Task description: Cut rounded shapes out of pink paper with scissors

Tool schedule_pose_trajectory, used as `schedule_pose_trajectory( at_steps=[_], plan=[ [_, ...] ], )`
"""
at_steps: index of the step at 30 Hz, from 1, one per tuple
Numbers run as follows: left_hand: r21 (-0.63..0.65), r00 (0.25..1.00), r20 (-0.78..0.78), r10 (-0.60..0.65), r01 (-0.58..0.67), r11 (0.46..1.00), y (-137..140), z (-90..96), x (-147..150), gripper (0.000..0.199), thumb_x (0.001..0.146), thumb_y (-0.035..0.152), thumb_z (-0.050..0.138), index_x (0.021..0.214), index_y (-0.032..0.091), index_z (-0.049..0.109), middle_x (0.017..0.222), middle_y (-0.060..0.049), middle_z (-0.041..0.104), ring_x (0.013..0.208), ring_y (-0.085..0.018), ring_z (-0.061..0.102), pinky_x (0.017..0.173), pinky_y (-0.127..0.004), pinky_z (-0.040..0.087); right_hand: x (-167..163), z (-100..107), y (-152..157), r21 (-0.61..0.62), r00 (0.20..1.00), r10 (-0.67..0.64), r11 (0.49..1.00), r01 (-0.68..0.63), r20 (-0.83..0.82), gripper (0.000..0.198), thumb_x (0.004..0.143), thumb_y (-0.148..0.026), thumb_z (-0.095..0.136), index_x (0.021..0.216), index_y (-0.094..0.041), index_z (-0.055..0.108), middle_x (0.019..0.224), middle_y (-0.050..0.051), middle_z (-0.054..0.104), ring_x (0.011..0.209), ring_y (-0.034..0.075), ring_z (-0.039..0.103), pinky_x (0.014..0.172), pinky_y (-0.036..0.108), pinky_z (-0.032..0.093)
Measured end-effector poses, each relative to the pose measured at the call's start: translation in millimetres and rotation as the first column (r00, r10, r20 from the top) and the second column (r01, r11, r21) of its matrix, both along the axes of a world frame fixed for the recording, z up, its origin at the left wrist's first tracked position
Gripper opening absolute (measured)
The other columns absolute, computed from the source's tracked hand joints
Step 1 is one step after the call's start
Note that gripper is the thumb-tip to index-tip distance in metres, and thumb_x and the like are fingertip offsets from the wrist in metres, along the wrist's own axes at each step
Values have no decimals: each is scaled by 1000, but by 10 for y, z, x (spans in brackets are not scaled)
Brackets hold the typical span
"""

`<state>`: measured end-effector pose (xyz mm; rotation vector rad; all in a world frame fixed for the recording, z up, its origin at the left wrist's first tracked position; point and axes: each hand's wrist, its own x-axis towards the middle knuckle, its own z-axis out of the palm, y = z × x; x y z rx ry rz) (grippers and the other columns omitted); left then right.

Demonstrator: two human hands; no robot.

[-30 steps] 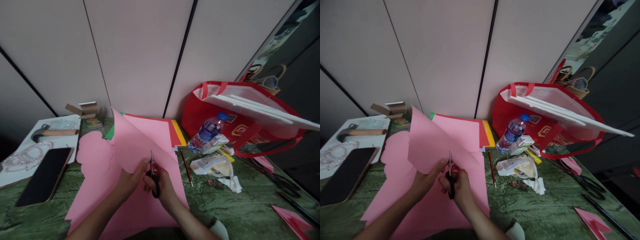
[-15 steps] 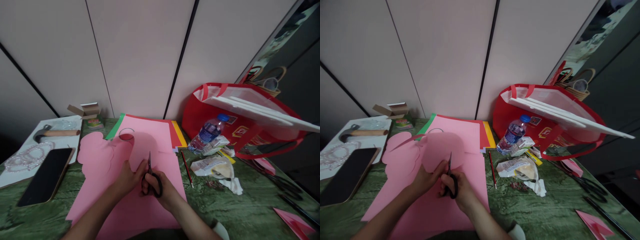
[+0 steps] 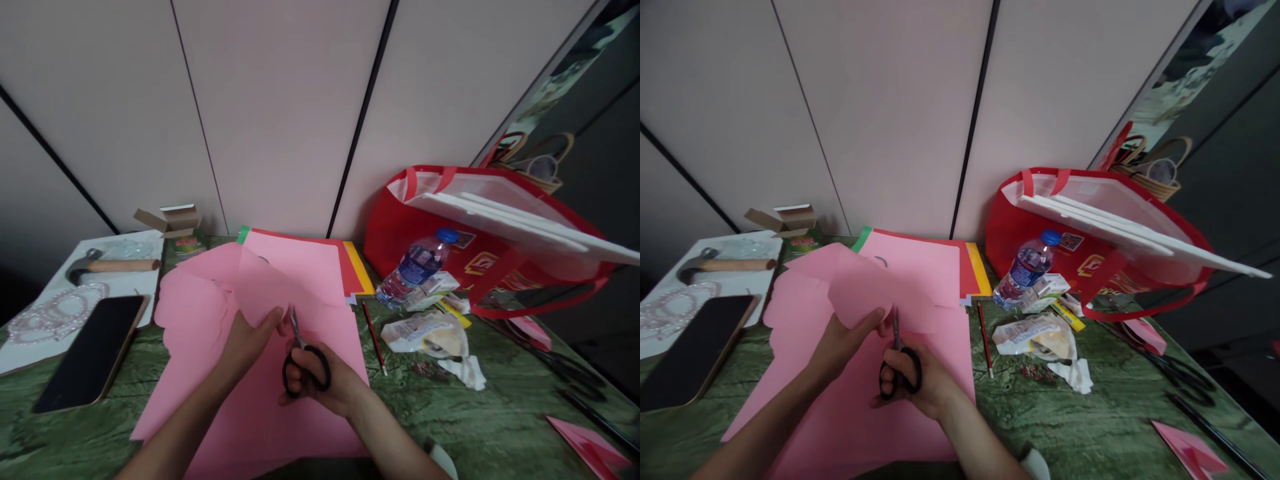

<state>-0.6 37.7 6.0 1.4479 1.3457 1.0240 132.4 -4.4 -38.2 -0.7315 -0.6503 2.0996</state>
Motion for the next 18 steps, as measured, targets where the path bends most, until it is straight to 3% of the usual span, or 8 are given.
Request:
schedule_pose_trajectory(
  at_steps=[3,7,10,13,15,18],
  plan=[
    [15,998,18,-58,57,998,-26,43,-2,26,74,23,49,49,19,53,68,0,65,80,-19,61,78,-29,44,-16,18,-4,67,998,-47,997,44,43,34,65,-37,72,81,-15,52,56,-5,54,50,9,51,57,32,49],
    [-13,987,35,-160,160,987,-49,45,-22,28,74,23,47,48,19,52,60,0,60,73,-18,60,75,-29,45,-29,-2,-10,166,986,-118,981,98,117,32,68,-35,70,85,-15,53,58,-4,54,52,11,52,61,34,48],
    [-20,985,28,-168,168,986,-60,14,-32,23,74,25,50,53,18,56,65,-1,63,73,-19,60,72,-29,46,-30,-26,-12,248,979,-151,962,113,139,27,70,-31,68,86,-16,52,59,-5,52,54,11,53,63,33,47],
    [-33,983,22,-183,184,982,-72,-30,-22,32,80,34,46,57,18,60,62,-3,64,71,-19,61,71,-30,47,-40,-42,-5,296,978,-183,944,145,105,21,71,-29,68,79,-17,52,67,-4,49,59,10,52,64,30,46],
    [-4,992,38,-122,122,993,-81,-61,-9,35,81,41,43,63,17,62,69,-5,67,77,-21,61,75,-32,47,-52,-54,4,329,969,-228,926,185,96,21,70,-28,68,78,-17,52,70,-4,48,60,10,51,64,29,44],
    [20,995,72,70,-72,997,-96,-103,6,35,77,45,49,87,15,64,85,-8,68,89,-24,61,80,-36,47,-67,-67,13,417,934,-324,877,237,151,25,68,-29,71,82,-17,53,66,-5,48,59,9,49,61,25,41]
  ],
)
